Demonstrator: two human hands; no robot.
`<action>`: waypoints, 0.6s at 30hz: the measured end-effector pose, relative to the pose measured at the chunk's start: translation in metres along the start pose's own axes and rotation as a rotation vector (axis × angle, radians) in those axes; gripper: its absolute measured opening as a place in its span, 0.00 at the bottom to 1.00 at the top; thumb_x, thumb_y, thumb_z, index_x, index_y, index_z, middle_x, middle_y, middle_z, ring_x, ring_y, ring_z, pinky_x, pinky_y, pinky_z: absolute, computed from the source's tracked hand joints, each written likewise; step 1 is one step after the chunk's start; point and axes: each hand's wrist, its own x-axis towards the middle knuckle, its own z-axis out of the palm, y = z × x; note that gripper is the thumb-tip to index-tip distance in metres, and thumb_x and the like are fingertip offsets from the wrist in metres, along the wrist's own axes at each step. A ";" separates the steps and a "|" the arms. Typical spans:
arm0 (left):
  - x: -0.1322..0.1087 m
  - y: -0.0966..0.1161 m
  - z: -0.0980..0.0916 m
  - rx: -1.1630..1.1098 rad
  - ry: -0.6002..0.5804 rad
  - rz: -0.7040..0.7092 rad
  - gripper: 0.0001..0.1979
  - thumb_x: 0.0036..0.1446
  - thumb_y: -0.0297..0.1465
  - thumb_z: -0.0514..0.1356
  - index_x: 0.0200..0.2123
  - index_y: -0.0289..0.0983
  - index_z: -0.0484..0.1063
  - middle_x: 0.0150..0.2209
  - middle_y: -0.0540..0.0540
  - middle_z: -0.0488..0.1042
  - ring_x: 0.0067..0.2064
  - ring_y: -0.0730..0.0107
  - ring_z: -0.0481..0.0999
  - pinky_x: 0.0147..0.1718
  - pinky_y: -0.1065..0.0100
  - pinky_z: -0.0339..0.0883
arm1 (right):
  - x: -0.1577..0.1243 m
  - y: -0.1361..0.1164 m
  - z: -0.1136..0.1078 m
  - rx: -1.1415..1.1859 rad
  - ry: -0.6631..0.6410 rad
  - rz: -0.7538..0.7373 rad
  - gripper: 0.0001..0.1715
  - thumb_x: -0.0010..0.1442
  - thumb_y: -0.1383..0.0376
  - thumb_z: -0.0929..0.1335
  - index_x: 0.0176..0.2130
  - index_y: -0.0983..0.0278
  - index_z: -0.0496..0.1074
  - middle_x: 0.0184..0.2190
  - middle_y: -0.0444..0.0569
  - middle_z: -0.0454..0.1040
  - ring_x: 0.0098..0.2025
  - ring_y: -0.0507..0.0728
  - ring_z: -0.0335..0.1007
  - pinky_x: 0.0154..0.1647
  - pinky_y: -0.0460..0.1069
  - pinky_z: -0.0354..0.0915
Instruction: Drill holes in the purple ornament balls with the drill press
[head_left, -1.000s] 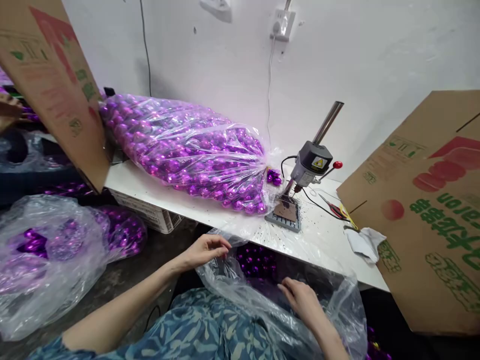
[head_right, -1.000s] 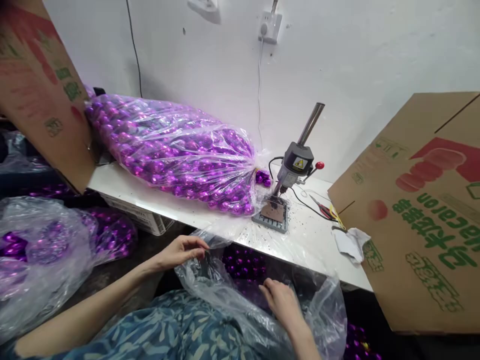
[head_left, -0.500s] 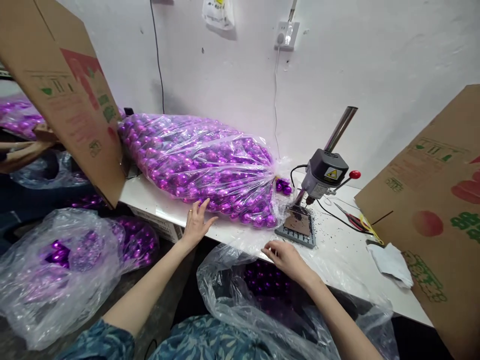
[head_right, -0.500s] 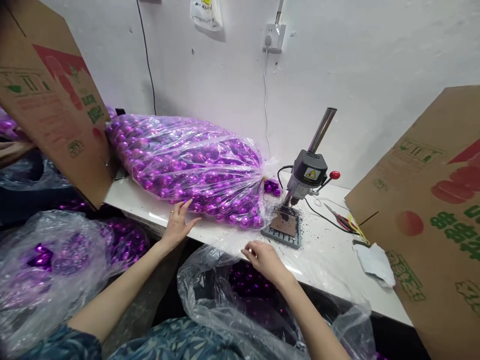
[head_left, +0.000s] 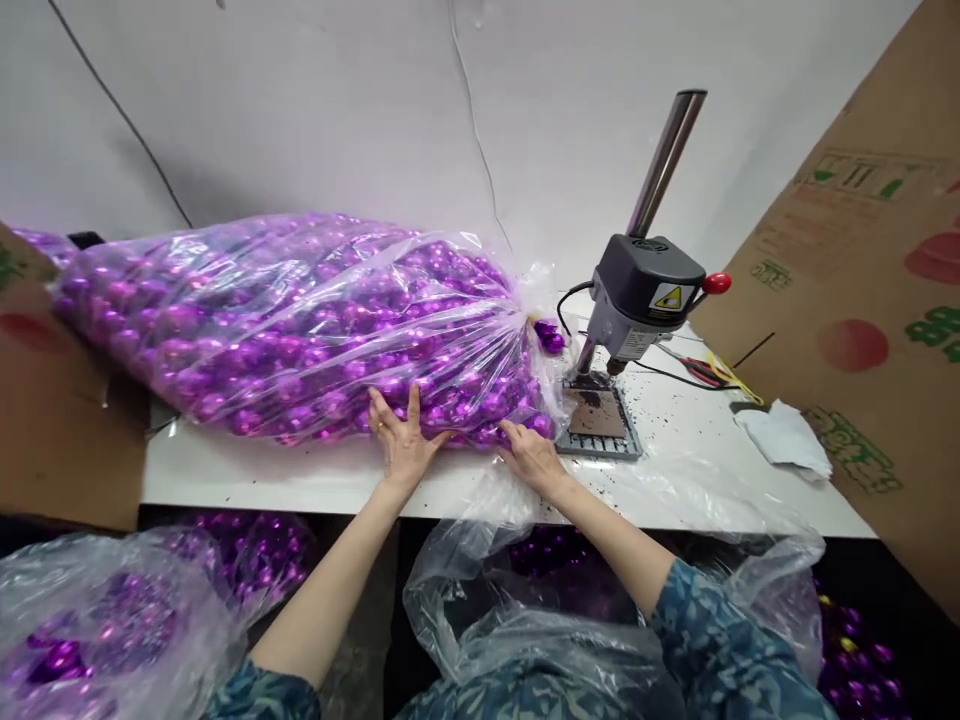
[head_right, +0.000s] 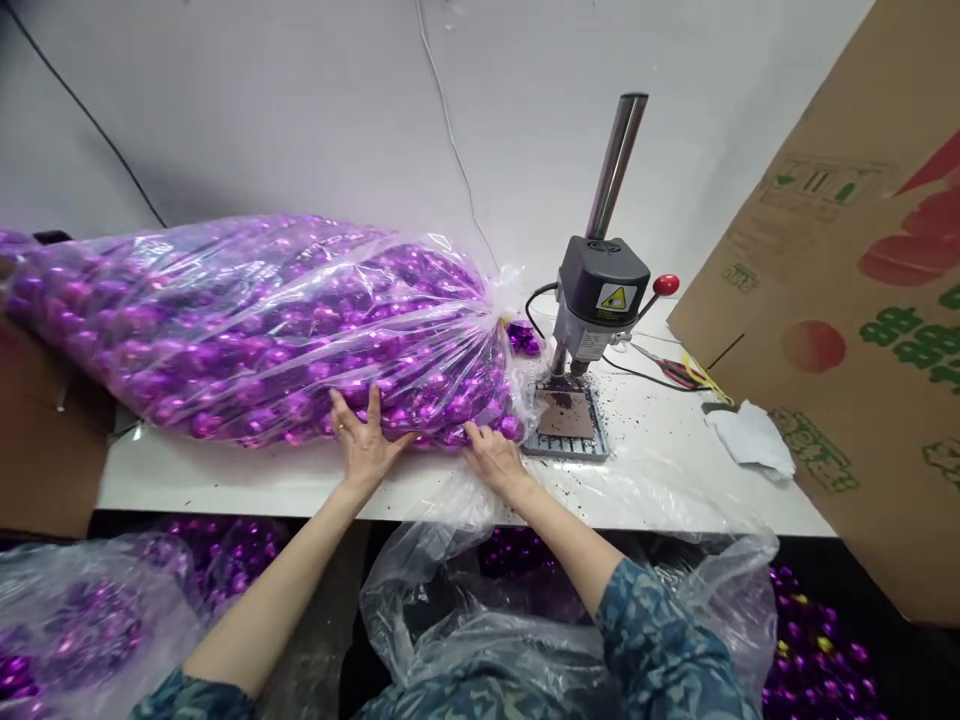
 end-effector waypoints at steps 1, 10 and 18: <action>0.008 -0.002 0.004 -0.012 0.003 0.011 0.59 0.48 0.54 0.74 0.76 0.38 0.55 0.78 0.23 0.29 0.77 0.14 0.37 0.68 0.22 0.43 | 0.005 0.002 0.001 -0.006 0.014 0.005 0.25 0.69 0.53 0.69 0.59 0.64 0.70 0.56 0.54 0.75 0.54 0.57 0.75 0.55 0.58 0.77; 0.056 0.002 0.026 -0.039 0.052 0.044 0.49 0.55 0.54 0.69 0.74 0.40 0.59 0.78 0.25 0.36 0.76 0.15 0.40 0.68 0.20 0.42 | 0.050 0.004 0.006 0.031 0.196 -0.119 0.24 0.69 0.54 0.69 0.58 0.64 0.71 0.52 0.52 0.76 0.49 0.54 0.76 0.50 0.55 0.77; 0.041 -0.020 0.016 -0.138 -0.007 0.116 0.29 0.68 0.37 0.61 0.70 0.44 0.66 0.78 0.32 0.39 0.77 0.25 0.44 0.71 0.27 0.46 | -0.010 0.062 -0.008 0.049 0.481 0.059 0.31 0.72 0.52 0.61 0.66 0.64 0.64 0.63 0.65 0.65 0.68 0.70 0.59 0.69 0.72 0.63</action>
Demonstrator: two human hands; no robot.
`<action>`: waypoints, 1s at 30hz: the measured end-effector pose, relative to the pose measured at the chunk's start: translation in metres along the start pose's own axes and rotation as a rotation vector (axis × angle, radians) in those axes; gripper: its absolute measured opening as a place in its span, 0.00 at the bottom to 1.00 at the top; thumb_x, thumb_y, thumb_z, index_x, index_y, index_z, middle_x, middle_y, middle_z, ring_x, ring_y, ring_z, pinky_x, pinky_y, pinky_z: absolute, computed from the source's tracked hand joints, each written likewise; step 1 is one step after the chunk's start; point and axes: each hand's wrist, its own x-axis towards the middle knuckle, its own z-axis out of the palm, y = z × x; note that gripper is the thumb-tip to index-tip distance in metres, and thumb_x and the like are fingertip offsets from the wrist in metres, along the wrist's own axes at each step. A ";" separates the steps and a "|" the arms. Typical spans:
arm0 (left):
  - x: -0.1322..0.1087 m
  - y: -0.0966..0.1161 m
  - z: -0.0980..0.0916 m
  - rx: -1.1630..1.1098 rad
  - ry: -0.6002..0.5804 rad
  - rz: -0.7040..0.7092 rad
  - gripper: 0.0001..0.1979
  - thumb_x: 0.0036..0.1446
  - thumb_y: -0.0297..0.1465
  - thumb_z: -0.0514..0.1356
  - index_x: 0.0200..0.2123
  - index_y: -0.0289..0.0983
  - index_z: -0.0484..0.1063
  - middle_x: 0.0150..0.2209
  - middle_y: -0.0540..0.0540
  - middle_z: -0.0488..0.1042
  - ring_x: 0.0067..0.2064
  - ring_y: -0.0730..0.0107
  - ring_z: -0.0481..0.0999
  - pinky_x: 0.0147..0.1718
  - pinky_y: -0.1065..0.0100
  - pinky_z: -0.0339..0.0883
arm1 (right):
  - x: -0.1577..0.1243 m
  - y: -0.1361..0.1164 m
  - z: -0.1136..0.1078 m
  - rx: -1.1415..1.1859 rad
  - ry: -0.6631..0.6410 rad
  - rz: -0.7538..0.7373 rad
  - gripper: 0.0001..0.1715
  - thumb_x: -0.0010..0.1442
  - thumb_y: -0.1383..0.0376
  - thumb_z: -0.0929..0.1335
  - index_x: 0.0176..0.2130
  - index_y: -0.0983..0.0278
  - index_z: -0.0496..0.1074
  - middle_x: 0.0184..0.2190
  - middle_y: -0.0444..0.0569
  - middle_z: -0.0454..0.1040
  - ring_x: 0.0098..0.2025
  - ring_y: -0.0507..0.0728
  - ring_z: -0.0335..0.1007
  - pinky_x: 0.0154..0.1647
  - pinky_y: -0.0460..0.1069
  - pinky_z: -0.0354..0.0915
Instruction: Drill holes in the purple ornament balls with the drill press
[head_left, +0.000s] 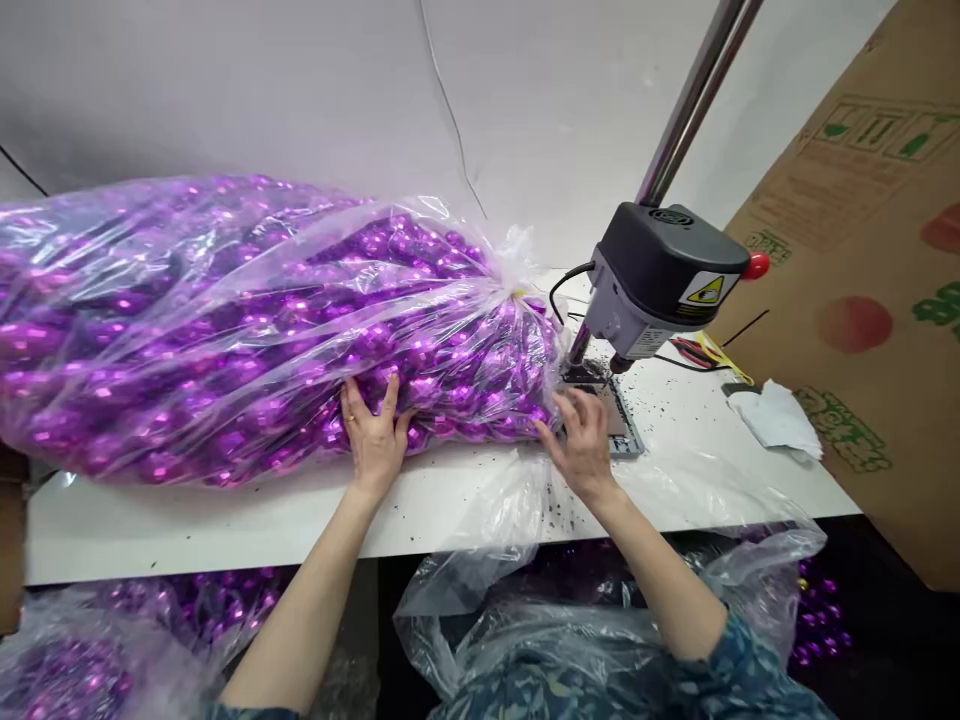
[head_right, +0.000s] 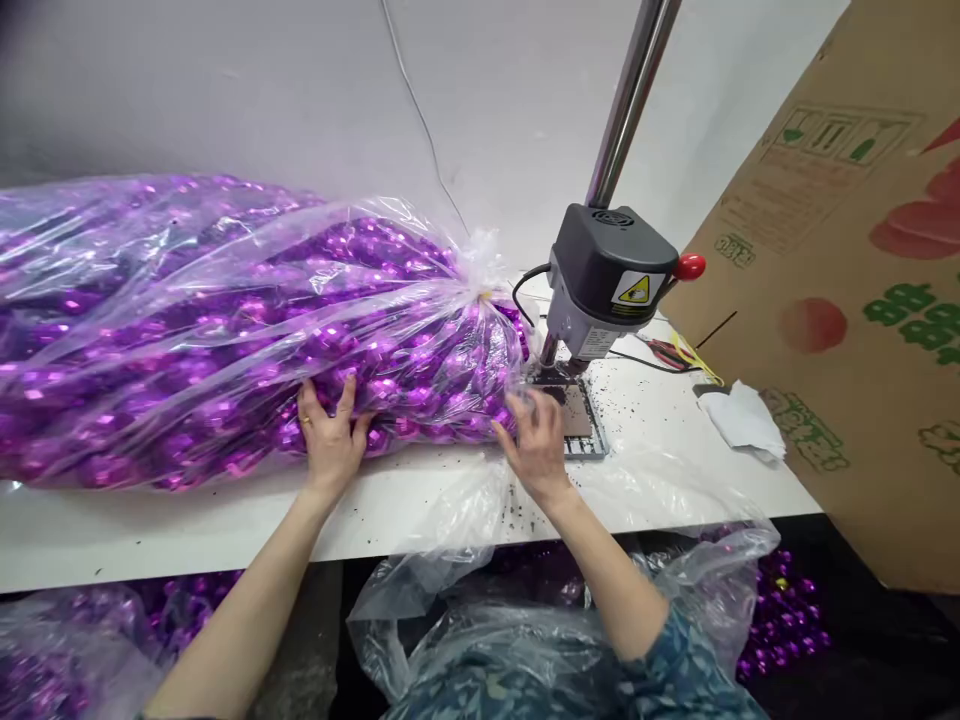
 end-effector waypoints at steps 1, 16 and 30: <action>-0.003 -0.003 -0.001 -0.015 0.006 0.011 0.28 0.69 0.36 0.59 0.70 0.43 0.66 0.78 0.32 0.41 0.77 0.27 0.46 0.71 0.29 0.47 | -0.002 0.005 0.001 -0.007 0.011 0.027 0.36 0.72 0.51 0.61 0.70 0.65 0.59 0.66 0.67 0.61 0.70 0.71 0.56 0.70 0.74 0.62; -0.001 0.021 0.009 0.048 -0.073 0.191 0.26 0.61 0.42 0.67 0.62 0.47 0.76 0.75 0.34 0.55 0.77 0.29 0.47 0.71 0.24 0.38 | 0.062 -0.076 0.070 -0.030 -0.195 0.012 0.36 0.73 0.55 0.54 0.76 0.58 0.53 0.76 0.66 0.52 0.61 0.73 0.64 0.57 0.73 0.71; -0.029 0.051 0.009 0.070 0.037 0.114 0.23 0.63 0.35 0.64 0.61 0.39 0.76 0.76 0.31 0.56 0.79 0.35 0.45 0.72 0.29 0.46 | -0.005 -0.060 0.059 0.029 -0.228 -0.076 0.43 0.70 0.57 0.63 0.77 0.64 0.46 0.77 0.68 0.48 0.72 0.77 0.57 0.66 0.74 0.66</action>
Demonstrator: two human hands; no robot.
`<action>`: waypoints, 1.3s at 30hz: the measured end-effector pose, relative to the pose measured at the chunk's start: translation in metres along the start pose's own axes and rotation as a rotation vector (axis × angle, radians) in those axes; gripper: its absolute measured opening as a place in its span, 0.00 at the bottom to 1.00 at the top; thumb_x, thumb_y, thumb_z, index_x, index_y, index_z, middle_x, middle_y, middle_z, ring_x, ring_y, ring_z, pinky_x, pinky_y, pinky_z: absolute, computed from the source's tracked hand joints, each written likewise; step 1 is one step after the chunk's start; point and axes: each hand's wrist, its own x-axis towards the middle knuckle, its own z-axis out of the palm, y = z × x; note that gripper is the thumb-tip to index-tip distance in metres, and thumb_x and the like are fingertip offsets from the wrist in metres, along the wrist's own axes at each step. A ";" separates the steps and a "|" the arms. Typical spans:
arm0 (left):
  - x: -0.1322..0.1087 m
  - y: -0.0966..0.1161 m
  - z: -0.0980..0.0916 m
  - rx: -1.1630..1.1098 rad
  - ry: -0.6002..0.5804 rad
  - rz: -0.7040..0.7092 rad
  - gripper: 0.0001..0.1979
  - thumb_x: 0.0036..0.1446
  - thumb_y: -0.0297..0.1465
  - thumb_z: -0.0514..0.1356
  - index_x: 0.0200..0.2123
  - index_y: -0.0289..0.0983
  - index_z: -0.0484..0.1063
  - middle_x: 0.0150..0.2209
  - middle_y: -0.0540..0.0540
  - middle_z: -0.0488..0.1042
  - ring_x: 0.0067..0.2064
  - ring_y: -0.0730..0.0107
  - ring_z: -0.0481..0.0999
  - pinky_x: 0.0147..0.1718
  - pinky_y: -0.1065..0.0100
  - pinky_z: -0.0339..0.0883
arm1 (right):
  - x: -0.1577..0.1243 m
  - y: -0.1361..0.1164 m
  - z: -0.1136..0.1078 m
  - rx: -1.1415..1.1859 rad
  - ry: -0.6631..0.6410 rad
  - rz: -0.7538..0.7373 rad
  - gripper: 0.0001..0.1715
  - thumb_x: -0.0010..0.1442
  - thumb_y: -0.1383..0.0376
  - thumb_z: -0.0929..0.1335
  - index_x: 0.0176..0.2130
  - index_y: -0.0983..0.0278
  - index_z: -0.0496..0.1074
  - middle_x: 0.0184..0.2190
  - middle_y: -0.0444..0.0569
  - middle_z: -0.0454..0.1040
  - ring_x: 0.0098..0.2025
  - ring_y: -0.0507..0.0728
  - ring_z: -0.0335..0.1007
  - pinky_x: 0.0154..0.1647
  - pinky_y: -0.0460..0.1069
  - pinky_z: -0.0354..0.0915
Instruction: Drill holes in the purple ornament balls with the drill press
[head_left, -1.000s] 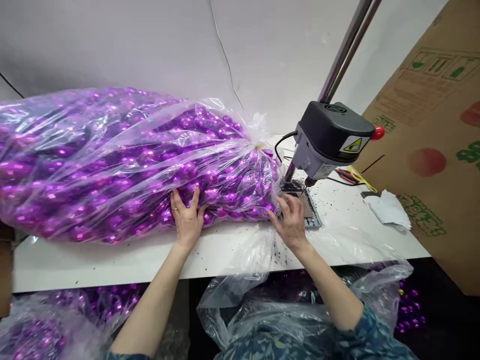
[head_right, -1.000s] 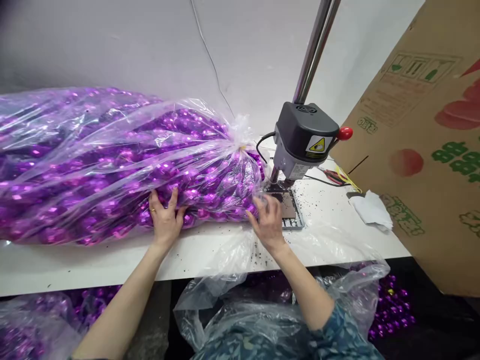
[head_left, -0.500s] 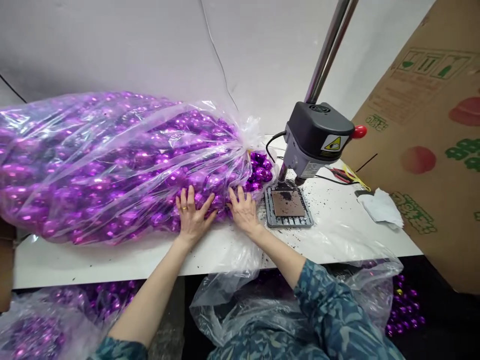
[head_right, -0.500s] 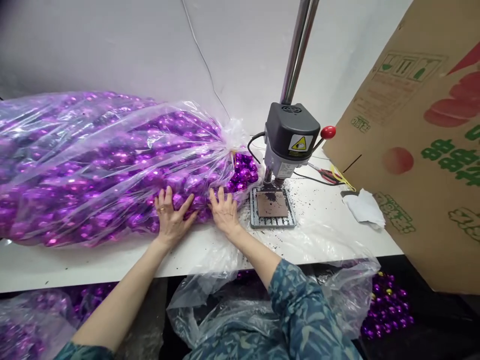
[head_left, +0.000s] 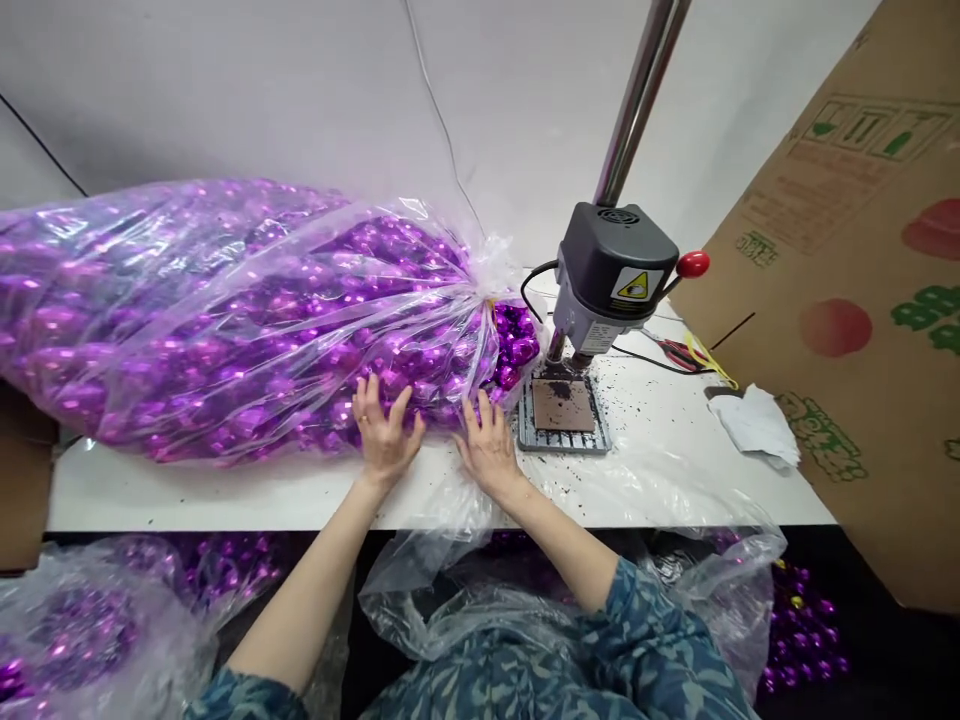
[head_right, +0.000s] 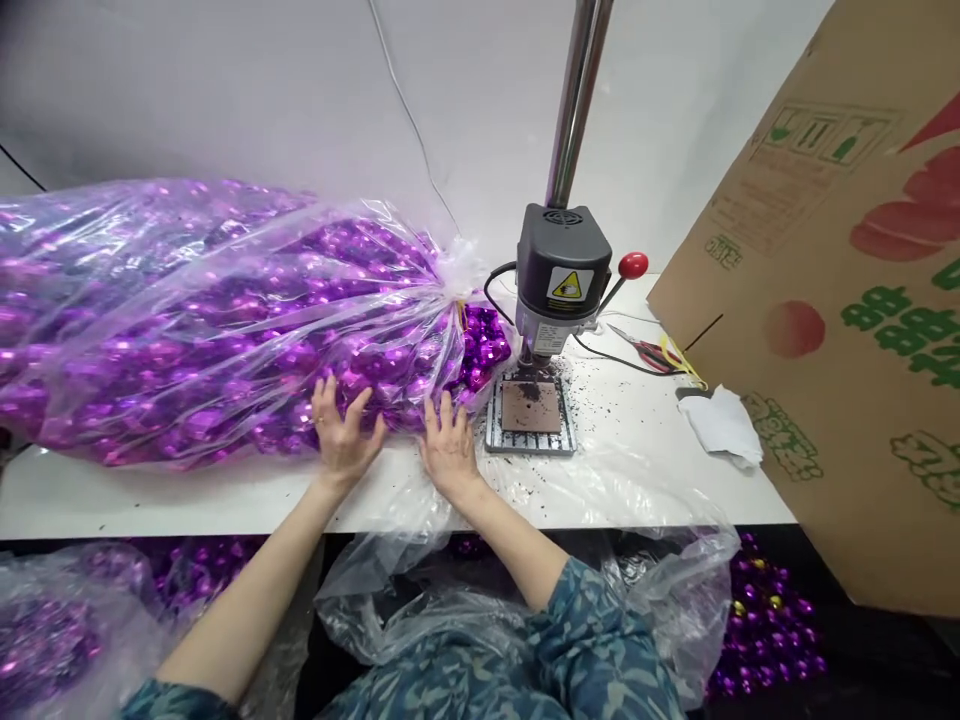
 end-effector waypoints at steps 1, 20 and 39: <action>-0.002 0.008 0.001 -0.007 -0.017 0.053 0.22 0.63 0.35 0.63 0.60 0.39 0.76 0.75 0.33 0.58 0.79 0.36 0.45 0.73 0.30 0.44 | 0.002 0.002 -0.001 0.004 -0.003 -0.008 0.41 0.71 0.58 0.62 0.77 0.64 0.48 0.77 0.69 0.48 0.70 0.75 0.59 0.66 0.74 0.66; 0.006 0.056 0.026 0.020 -0.280 0.305 0.16 0.70 0.31 0.57 0.56 0.38 0.79 0.66 0.35 0.74 0.76 0.39 0.58 0.71 0.31 0.55 | -0.038 0.118 -0.204 0.311 0.582 -0.322 0.10 0.68 0.64 0.69 0.48 0.57 0.79 0.46 0.46 0.83 0.49 0.51 0.80 0.53 0.54 0.79; 0.106 0.146 0.076 -0.950 -0.437 -0.372 0.23 0.62 0.30 0.66 0.60 0.42 0.71 0.51 0.42 0.75 0.44 0.62 0.80 0.50 0.56 0.76 | 0.103 0.144 -0.288 1.035 0.704 -0.024 0.25 0.66 0.54 0.69 0.21 0.61 0.67 0.17 0.42 0.66 0.19 0.47 0.62 0.20 0.47 0.62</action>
